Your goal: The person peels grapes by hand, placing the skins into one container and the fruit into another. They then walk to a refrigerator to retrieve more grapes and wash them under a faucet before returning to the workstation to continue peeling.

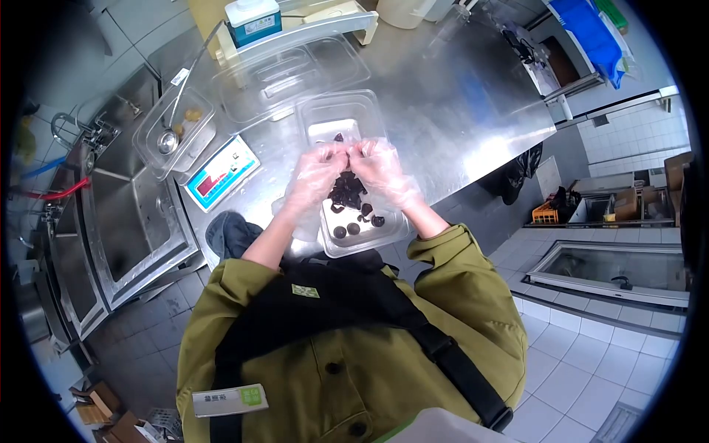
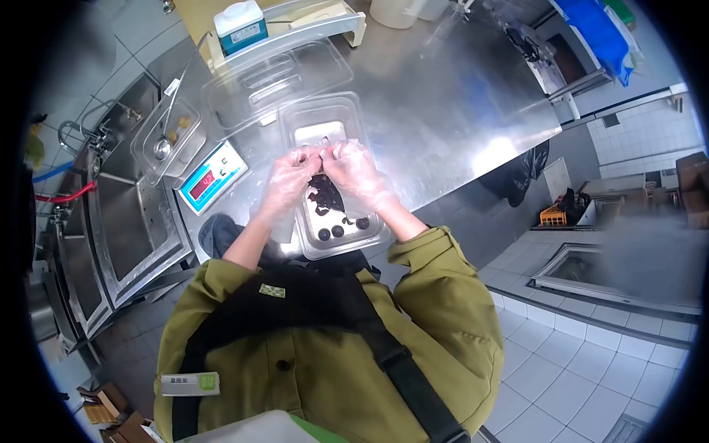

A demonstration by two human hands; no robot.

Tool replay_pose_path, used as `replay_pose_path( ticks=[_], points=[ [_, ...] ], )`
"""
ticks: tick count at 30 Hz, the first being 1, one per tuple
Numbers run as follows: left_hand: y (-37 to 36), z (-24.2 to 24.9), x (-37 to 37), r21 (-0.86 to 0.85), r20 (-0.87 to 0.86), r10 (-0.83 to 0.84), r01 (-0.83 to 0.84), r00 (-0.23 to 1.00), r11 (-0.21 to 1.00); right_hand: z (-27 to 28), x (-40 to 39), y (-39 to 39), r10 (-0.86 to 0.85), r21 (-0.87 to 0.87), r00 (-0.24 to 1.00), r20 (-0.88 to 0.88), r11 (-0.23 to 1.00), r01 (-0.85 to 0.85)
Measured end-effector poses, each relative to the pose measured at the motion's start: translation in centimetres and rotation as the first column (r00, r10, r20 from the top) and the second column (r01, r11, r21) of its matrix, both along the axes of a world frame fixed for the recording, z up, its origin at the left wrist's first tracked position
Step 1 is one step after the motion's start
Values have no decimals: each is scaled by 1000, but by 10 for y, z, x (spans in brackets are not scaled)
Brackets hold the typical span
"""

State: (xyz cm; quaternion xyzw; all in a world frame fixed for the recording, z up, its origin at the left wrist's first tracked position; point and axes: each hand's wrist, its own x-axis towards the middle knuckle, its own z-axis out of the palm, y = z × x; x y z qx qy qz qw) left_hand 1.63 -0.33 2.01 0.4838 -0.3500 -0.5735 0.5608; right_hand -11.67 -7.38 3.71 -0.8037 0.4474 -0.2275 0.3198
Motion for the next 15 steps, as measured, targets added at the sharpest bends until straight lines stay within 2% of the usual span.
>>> replay_pose_path(
  ticks=[1,4,5,7,8,9,12,15],
  points=[
    [-1,-1,1,-1,27,-4,4,1000,1000,-3,0,-3,-30,-7,1000,-8,1000,30],
    [2,1,1,60,-183,78,-68,980,996,-11,-10,-27,-103,-203,981,-165,977,68],
    [2,1,0,64,-264,112,-98,958,993,-10,-22,-27,74,-77,994,-78,994,-80],
    [3,2,-2,81,-421,179,-160,889,984,1,-15,-12,10,9,999,40,1000,-10],
    [1,0,-3,90,-433,179,-155,883,984,5,-13,-7,-22,55,995,94,998,17],
    [-1,-4,-4,102,-445,181,-151,877,983,5,-14,-5,10,108,987,163,994,-28],
    [1,-9,-12,74,-420,193,-179,887,981,11,-9,5,110,-1,982,156,994,-111],
    [1,-15,-11,38,-351,142,-138,925,990,9,-4,9,100,-207,993,69,975,-84]
  ],
)
